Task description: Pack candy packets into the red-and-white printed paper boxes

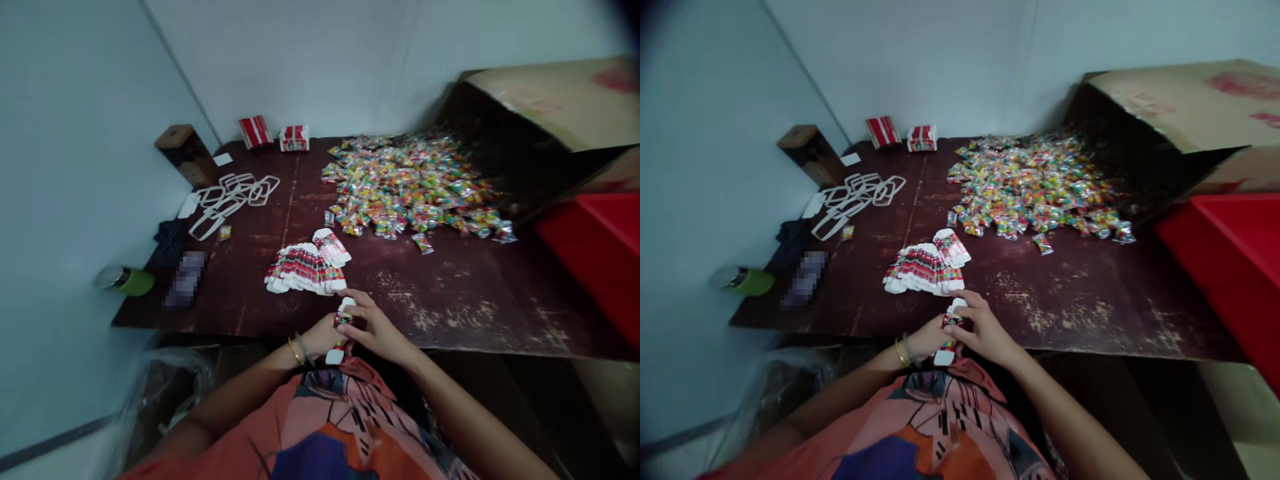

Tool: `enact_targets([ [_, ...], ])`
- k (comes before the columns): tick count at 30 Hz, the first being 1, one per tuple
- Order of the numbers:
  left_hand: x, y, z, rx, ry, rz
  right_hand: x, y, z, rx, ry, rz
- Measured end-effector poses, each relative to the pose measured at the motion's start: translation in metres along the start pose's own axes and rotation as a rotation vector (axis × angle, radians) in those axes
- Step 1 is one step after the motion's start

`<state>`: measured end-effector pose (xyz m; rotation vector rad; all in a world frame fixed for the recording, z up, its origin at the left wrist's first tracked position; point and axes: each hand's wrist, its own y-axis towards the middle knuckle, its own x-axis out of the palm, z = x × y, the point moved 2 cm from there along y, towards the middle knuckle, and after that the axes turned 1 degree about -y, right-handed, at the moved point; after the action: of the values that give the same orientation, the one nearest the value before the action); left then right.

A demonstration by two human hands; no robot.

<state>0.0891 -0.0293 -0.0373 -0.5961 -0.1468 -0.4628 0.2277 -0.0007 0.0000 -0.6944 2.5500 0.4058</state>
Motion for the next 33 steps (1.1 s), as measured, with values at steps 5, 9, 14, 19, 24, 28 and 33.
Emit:
enact_targets([
  [5,0.011,-0.014,0.020,0.072,0.097,-0.401,-0.019,-0.009,0.001,0.023,0.143,-0.340],
  [9,0.001,-0.009,0.013,0.169,0.353,-0.064,-0.012,-0.022,0.013,0.124,0.171,-0.226],
  [14,-0.008,-0.012,-0.005,0.272,0.439,0.253,0.015,-0.054,0.021,0.387,0.219,0.164],
  [19,-0.008,-0.036,-0.002,0.451,0.356,0.232,0.022,-0.064,0.014,0.600,0.685,0.345],
  [24,-0.007,-0.044,0.002,0.439,0.452,0.088,0.032,-0.057,0.022,0.884,1.270,0.027],
  [28,-0.001,-0.042,0.007,0.361,0.333,0.191,0.030,-0.051,0.021,0.874,1.222,-0.105],
  [33,0.003,-0.028,-0.008,0.056,-0.253,0.092,0.018,-0.038,-0.004,0.419,0.674,-0.066],
])
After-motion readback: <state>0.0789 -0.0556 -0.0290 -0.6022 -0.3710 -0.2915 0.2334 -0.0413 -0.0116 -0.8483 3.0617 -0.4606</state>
